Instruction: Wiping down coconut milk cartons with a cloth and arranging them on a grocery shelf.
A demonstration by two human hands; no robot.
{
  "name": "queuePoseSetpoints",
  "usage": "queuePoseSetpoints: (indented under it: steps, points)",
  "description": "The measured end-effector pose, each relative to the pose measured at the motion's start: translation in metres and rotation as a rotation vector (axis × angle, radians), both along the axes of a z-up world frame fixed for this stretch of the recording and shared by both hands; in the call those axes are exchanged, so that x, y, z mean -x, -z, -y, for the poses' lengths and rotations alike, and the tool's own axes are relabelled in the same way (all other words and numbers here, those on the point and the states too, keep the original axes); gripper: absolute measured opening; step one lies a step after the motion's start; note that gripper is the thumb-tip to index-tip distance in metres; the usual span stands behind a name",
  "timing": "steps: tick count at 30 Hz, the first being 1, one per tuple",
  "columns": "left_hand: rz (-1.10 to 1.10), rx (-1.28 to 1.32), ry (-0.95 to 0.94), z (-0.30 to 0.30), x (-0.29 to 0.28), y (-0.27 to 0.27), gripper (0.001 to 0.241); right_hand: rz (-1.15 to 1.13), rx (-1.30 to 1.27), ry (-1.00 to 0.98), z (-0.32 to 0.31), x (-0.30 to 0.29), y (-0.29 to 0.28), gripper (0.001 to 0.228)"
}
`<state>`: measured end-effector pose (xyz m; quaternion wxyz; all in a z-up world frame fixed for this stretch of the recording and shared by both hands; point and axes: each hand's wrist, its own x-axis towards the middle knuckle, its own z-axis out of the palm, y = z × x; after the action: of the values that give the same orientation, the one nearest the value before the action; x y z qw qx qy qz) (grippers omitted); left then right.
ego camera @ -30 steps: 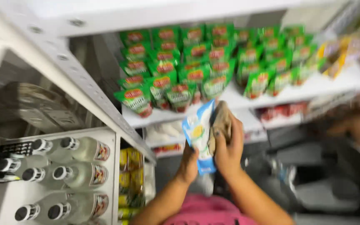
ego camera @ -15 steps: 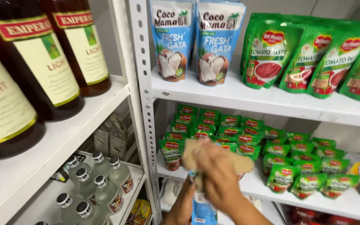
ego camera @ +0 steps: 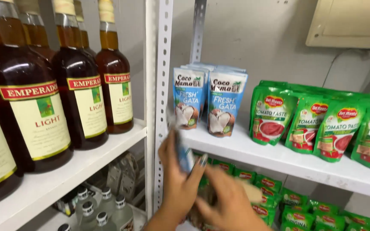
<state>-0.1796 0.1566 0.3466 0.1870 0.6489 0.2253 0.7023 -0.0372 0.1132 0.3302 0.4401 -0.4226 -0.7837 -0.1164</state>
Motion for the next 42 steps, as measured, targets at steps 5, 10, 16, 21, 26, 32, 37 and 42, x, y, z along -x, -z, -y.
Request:
queuePoseSetpoints:
  steps: [5, 10, 16, 21, 26, 32, 37, 42]
  points:
    - [0.090, -0.106, -0.076, -0.049, -0.036, -0.061, 0.097, -0.059, 0.071, 0.335, -0.089, -0.015, -0.051, 0.034]
    - [0.038, -0.134, -0.067, -0.095, -0.035, -0.070, 0.087, -0.101, 0.283, 0.435, -0.127, -0.012, -0.087, 0.040]
    - [-0.041, -0.062, 0.045, -0.113, -0.017, -0.059, 0.078, -0.067, 0.398, 0.391, -0.136, -0.004, -0.099, 0.028]
    - [-0.108, 0.021, -0.002, -0.122, -0.021, -0.054, 0.083, -0.049, 0.415, 0.374, -0.148, -0.001, -0.099, 0.027]
    - [-0.122, 0.060, -0.077, -0.127, -0.027, -0.056, 0.084, -0.026, 0.472, 0.397, -0.151, 0.002, -0.106, 0.026]
    - [-0.125, 0.044, -0.086, -0.130, -0.027, -0.056, 0.083, -0.007, 0.491, 0.467, -0.158, 0.000, -0.108, 0.025]
    - [-0.127, 0.031, -0.139, -0.148, -0.037, -0.048, 0.082, 0.014, 0.510, 0.516, -0.163, 0.001, -0.112, 0.026]
    - [-0.138, 0.025, -0.155, -0.158, -0.039, -0.043, 0.084, 0.027, 0.539, 0.565, -0.163, 0.003, -0.113, 0.030]
